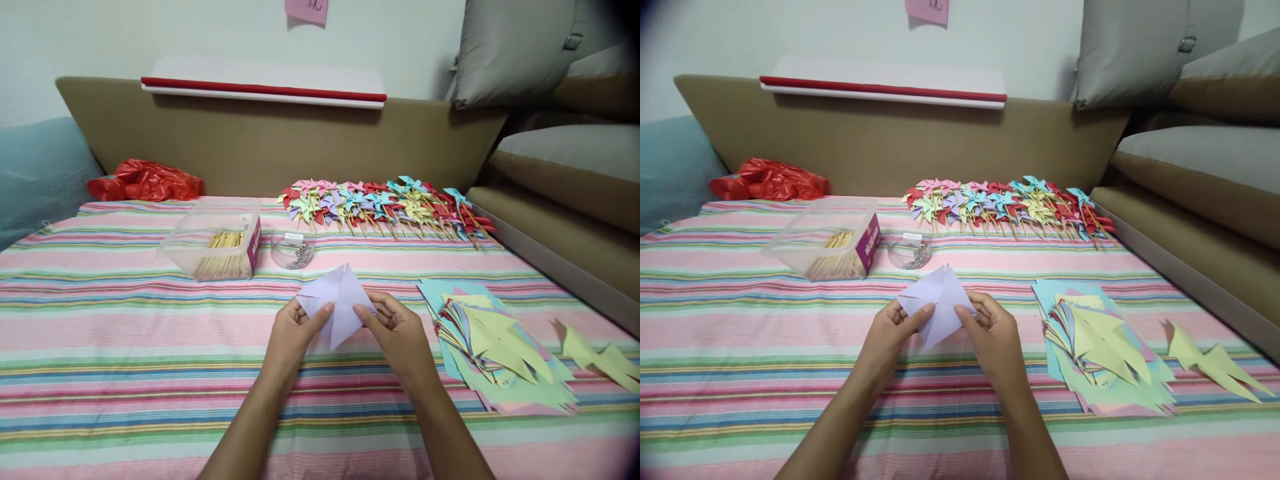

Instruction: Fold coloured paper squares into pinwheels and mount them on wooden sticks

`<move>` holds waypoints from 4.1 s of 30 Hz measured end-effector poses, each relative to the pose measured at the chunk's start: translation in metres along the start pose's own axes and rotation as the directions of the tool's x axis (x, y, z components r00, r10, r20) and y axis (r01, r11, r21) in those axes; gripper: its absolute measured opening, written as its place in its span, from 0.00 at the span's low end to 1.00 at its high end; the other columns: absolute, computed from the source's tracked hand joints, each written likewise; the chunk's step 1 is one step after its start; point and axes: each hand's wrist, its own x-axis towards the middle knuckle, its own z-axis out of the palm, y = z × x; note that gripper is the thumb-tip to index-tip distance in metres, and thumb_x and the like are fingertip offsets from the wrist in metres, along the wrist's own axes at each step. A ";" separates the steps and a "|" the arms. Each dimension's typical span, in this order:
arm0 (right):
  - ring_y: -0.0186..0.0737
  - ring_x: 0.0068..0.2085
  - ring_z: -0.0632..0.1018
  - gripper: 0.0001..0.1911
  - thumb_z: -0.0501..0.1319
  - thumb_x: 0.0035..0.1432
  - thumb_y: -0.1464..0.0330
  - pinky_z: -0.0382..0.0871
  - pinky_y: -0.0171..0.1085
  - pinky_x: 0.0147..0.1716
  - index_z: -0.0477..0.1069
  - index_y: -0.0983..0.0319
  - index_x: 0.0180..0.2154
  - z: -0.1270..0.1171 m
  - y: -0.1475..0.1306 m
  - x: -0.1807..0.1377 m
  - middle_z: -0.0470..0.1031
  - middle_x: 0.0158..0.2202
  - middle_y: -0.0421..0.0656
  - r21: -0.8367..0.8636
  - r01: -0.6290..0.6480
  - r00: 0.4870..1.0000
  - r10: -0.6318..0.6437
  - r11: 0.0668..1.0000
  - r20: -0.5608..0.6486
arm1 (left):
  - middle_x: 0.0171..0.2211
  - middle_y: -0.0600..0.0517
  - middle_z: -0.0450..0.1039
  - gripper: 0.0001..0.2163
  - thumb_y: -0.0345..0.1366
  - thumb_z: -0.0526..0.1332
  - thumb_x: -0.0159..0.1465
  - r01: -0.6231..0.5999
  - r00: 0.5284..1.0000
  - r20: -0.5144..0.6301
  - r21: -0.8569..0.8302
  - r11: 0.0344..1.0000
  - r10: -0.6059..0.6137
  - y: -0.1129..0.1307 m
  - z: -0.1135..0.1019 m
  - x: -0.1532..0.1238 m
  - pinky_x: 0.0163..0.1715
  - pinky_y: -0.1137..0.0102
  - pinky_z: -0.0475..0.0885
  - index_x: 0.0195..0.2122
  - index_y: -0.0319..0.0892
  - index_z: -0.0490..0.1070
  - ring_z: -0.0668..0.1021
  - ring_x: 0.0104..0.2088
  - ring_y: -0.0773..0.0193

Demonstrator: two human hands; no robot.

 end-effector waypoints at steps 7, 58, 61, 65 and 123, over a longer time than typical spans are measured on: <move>0.47 0.43 0.83 0.21 0.69 0.55 0.55 0.77 0.42 0.43 0.76 0.58 0.47 0.008 -0.002 -0.004 0.83 0.43 0.46 0.060 -0.039 0.996 0.044 0.997 -0.073 | 0.36 0.48 0.81 0.16 0.40 0.75 0.53 0.053 0.999 -0.007 0.054 0.997 -0.053 0.001 0.009 -0.007 0.36 0.70 0.73 0.38 0.37 0.78 0.79 0.35 0.61; 0.53 0.62 0.71 0.07 0.67 0.59 0.61 0.70 0.50 0.56 0.78 0.57 0.32 -0.008 0.003 -0.011 0.68 0.60 0.49 -0.353 0.232 0.969 -0.248 0.906 0.001 | 0.29 0.51 0.79 0.12 0.45 0.69 0.60 -0.066 0.993 0.112 0.262 0.963 0.037 -0.001 0.008 -0.007 0.35 0.70 0.69 0.31 0.39 0.79 0.77 0.32 0.61; 0.53 0.61 0.71 0.07 0.67 0.59 0.61 0.70 0.50 0.57 0.78 0.57 0.32 -0.008 0.001 -0.012 0.68 0.60 0.48 -0.358 0.233 0.969 -0.249 0.904 0.001 | 0.29 0.52 0.78 0.12 0.45 0.69 0.60 -0.074 0.993 0.108 0.272 0.959 0.046 -0.001 0.008 -0.008 0.35 0.71 0.68 0.30 0.39 0.78 0.76 0.32 0.62; 0.53 0.63 0.69 0.08 0.68 0.58 0.61 0.67 0.50 0.59 0.77 0.58 0.30 -0.006 0.000 -0.013 0.69 0.59 0.49 -0.367 0.232 0.969 -0.247 0.901 0.005 | 0.27 0.53 0.75 0.14 0.47 0.68 0.61 -0.093 0.994 0.089 0.349 0.933 0.066 -0.001 0.007 -0.008 0.32 0.71 0.66 0.28 0.40 0.75 0.74 0.30 0.63; 0.36 0.36 0.78 0.08 0.74 0.51 0.65 0.74 0.34 0.39 0.80 0.58 0.34 0.002 -0.019 -0.021 0.81 0.35 0.38 0.508 -0.325 0.946 0.281 0.798 0.163 | 0.34 0.53 0.81 0.11 0.34 0.74 0.55 0.010 0.943 0.331 0.087 0.996 -0.039 0.007 0.016 -0.008 0.39 0.69 0.76 0.38 0.41 0.77 0.82 0.36 0.61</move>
